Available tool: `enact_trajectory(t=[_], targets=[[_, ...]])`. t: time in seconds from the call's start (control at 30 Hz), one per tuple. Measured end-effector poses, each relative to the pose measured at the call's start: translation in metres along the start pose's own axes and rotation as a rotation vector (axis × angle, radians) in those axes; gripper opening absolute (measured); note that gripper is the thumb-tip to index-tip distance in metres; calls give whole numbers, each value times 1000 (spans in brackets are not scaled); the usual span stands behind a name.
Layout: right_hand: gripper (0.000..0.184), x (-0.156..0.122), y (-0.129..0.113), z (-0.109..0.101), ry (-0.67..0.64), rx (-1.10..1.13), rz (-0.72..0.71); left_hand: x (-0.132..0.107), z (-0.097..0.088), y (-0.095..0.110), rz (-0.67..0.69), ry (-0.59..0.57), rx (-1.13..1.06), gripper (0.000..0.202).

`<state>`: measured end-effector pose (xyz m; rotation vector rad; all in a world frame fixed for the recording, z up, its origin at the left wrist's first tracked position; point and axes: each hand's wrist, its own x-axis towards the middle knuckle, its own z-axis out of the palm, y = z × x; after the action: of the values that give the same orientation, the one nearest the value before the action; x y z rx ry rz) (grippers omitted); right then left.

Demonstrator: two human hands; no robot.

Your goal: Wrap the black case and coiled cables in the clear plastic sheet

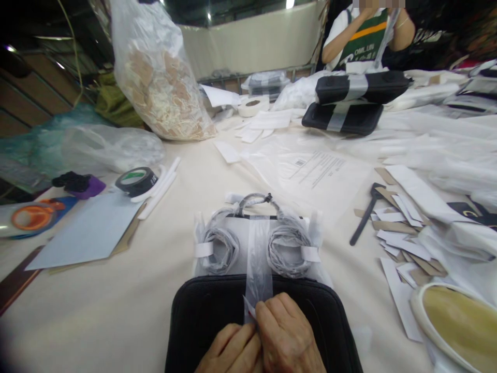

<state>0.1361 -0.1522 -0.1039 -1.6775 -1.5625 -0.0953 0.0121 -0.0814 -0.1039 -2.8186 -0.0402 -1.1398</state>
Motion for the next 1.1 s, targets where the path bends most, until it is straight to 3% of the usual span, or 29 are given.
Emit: enact_trajectory(t=[0.13,0.4,0.67,0.87,1.1], targets=[[23,1,-1,-2,-28,11,8,-9,6,2,2,-39,60,29],[24,0,-2,-1,-9,-37,42,-17,10,4,-8,9,64,29],[31,16,-6,-12,-77,-188,151,-11,3,0,-45,-5,-38,34],[25,24,-4,-13,-95,-240,198,-9,2,0,-28,32,-5,30],[30,27,-5,-12,-134,-288,271,1,-3,0,-26,-13,25,37]])
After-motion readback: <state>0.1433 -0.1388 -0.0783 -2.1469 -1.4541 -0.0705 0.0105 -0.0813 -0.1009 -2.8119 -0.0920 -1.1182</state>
